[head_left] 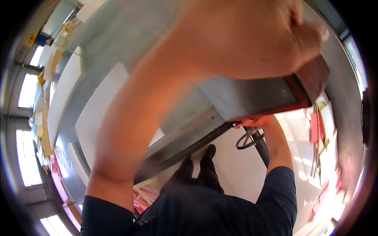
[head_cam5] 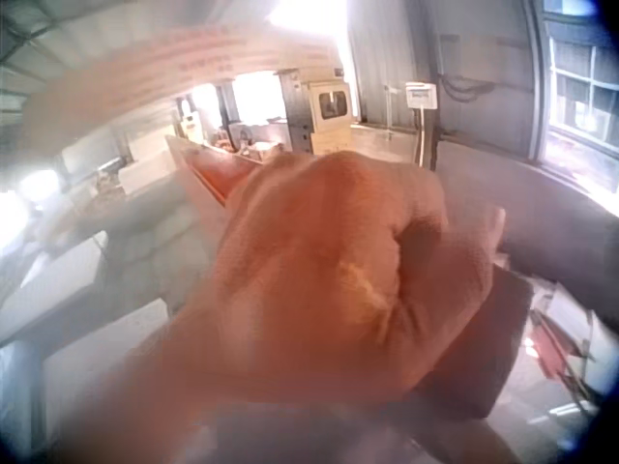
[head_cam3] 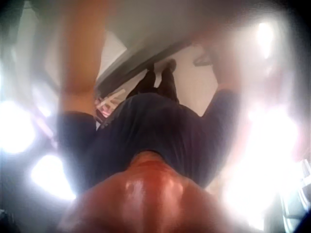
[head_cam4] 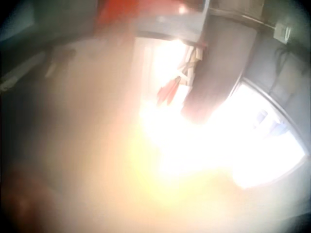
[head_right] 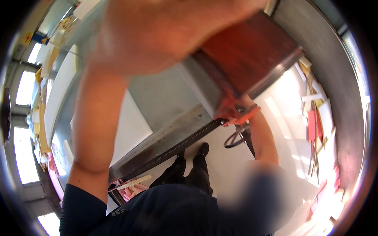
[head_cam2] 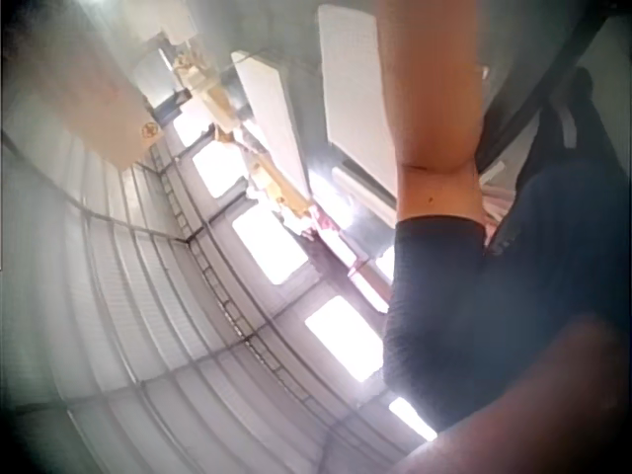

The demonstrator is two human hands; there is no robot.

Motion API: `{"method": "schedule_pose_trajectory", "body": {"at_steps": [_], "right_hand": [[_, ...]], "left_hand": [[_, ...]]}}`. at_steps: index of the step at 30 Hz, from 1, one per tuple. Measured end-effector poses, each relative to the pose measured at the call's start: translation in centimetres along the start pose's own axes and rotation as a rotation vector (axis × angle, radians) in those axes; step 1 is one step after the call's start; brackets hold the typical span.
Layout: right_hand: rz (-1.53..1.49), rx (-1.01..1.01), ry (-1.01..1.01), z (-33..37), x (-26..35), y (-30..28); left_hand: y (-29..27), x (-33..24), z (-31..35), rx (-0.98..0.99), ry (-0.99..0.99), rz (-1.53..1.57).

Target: The person places white foam sheets onto a guillotine-style cutting machine, aligns them against the guide, and cuts them into smaller pieces. The cut pieces are then moved aside, and the process is repeated with additional sheets.

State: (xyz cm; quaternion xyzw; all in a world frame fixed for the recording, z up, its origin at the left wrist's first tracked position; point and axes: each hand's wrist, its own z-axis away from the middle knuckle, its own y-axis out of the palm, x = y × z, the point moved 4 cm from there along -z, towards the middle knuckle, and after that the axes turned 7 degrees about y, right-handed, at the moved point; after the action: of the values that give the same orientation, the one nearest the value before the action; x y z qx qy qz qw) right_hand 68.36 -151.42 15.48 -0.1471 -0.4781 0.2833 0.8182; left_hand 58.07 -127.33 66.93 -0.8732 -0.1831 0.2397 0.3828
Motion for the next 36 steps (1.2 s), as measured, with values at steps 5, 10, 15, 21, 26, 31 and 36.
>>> {"method": "schedule_pose_trajectory", "body": {"at_steps": [5,10,15,21,26,31,36], "right_hand": [[-0.266,-0.067,-0.023,1.3,-2.2,-1.9],[-0.815,-0.306,-0.052,5.7,-5.6,-4.9],[-0.920,-0.882,0.028,20.4,0.7,-0.5],[-0.684,-0.372,0.273,27.4,0.9,22.0],[-0.403,0.581,0.593,33.6,10.4,50.0],[-0.421,0.504,0.673,36.0,14.1,61.4],[-0.443,0.277,0.519,36.3,15.0,63.2]], "left_hand": [[0.6,0.5,-0.8,0.139,-0.133,-0.149],[2.4,1.7,1.7,-0.355,0.039,-0.022],[2.9,4.4,24.3,-0.423,-0.017,0.125],[2.3,7.9,73.6,-0.307,-1.304,-0.209],[-13.2,-0.6,113.2,-0.480,-1.903,-0.932],[-24.0,-2.4,124.7,-0.566,-2.188,-0.704],[-25.0,1.4,128.3,-1.026,-1.874,0.550]]}}
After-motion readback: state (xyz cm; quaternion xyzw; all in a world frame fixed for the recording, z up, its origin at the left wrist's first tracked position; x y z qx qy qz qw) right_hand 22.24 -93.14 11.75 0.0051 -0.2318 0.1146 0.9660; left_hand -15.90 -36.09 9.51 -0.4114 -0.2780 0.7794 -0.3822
